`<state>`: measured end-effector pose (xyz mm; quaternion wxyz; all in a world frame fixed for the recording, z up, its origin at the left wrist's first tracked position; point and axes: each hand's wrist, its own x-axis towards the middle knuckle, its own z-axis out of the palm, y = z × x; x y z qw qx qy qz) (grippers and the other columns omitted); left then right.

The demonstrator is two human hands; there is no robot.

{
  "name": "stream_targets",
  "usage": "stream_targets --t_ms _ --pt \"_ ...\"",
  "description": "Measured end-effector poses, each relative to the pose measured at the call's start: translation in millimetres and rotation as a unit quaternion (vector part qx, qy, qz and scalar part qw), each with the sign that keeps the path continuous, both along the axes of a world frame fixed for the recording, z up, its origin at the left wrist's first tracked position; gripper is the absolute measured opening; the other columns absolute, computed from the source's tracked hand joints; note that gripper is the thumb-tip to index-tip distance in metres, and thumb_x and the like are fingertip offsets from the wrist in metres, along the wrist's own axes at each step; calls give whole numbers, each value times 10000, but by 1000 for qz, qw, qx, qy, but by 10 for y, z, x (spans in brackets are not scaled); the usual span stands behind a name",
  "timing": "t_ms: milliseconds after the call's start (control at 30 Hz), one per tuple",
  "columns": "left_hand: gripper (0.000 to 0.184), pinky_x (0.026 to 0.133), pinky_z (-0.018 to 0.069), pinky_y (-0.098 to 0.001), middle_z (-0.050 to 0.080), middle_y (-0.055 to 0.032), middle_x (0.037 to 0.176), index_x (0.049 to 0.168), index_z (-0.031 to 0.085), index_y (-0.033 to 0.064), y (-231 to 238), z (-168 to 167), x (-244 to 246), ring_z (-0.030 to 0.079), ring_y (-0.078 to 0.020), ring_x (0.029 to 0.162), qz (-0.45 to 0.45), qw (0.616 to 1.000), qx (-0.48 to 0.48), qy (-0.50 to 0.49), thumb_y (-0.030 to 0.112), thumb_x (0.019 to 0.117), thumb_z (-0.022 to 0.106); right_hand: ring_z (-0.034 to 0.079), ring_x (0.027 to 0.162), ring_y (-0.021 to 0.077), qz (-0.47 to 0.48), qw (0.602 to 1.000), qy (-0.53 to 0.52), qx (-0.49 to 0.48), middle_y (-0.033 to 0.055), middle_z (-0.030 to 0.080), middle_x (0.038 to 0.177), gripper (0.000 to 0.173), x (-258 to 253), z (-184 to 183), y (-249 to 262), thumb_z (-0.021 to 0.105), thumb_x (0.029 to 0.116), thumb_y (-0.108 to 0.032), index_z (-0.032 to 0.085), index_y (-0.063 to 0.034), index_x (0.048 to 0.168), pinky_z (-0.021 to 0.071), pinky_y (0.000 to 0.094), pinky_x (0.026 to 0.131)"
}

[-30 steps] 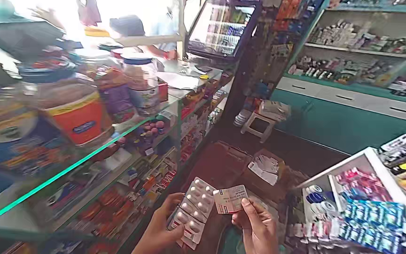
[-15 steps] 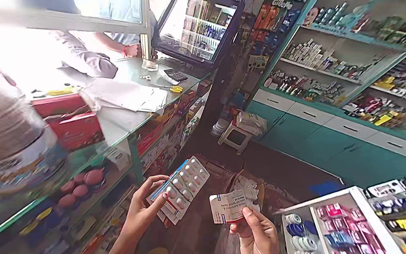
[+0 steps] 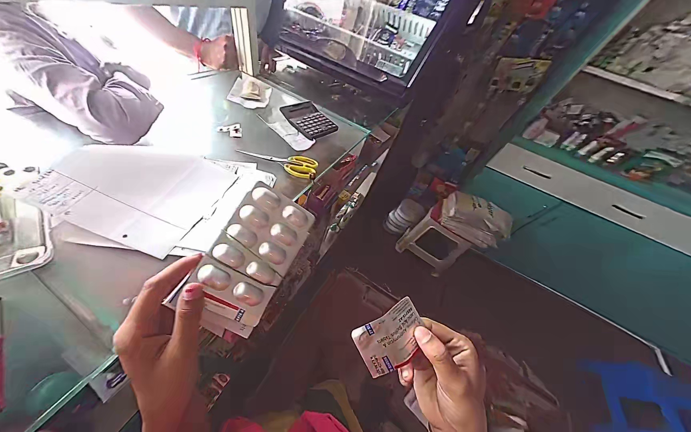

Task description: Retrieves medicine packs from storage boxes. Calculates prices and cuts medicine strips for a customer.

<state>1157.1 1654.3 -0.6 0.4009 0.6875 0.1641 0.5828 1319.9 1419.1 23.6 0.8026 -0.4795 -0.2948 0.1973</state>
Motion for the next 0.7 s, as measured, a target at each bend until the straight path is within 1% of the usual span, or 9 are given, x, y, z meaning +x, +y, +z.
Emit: stream_targets --t_ms 67,133,267,333,400,600,633,667,700 --pt "283 891 558 -175 696 118 1167 1263 629 43 79 2 142 662 39 1018 72 997 10 15 211 1058 531 675 590 -20 53 998 4 11 -57 743 748 190 404 -45 168 629 997 -189 786 -103 934 565 139 523" --pt "310 883 556 -166 686 62 1164 1254 601 -42 148 38 290 655 49 1007 151 988 8 35 176 1056 505 678 584 -11 106 994 18 18 -39 746 743 189 816 -41 347 627 998 -179 784 -88 944 570 146 523" --pt "372 800 515 -103 656 -19 1145 1272 582 -80 242 129 479 615 104 921 317 943 -38 95 202 1057 468 685 594 -5 196 980 39 2 -38 748 749 187 1542 -4 664 629 995 -182 788 -92 953 577 152 535" --pt "379 798 501 -87 658 -31 1131 1275 576 -78 301 157 554 605 118 911 372 920 -56 111 209 1059 454 688 597 -1 233 971 47 -8 -38 754 759 187 1853 -13 831 631 994 -187 795 -104 956 579 157 535" --pt "392 803 492 -99 652 -38 1138 1289 580 -63 356 144 602 602 101 915 409 904 -66 108 227 1061 449 687 590 0 264 963 56 -20 -40 756 751 185 2086 -56 992 627 992 -175 798 -120 951 579 161 528" --pt "356 764 507 -125 650 39 1117 1314 594 57 490 182 703 609 85 875 463 873 -117 96 264 1073 433 699 605 4 339 937 58 -56 -46 763 762 205 2471 -161 1427 599 1008 -157 796 -140 952 589 163 552" --pt "365 776 505 -139 645 25 1115 1318 593 62 530 190 724 606 72 882 474 865 -121 113 278 1079 422 701 611 7 350 933 52 -60 -45 766 771 219 2515 -180 1502 579 1018 -143 791 -138 961 591 164 562" --pt "382 820 509 -185 647 -11 1138 1328 590 62 574 188 741 615 30 928 492 849 -126 146 294 1086 407 701 612 12 357 931 47 -65 -42 770 779 226 2551 -197 1578 570 1024 -136 788 -137 968 592 167 568" --pt "415 901 507 -303 656 -84 1201 1351 584 53 618 165 739 632 -79 1029 511 829 -129 189 316 1092 394 701 614 12 360 930 39 -69 -43 772 788 230 2577 -211 1654 563 1027 -130 787 -138 973 593 168 573"
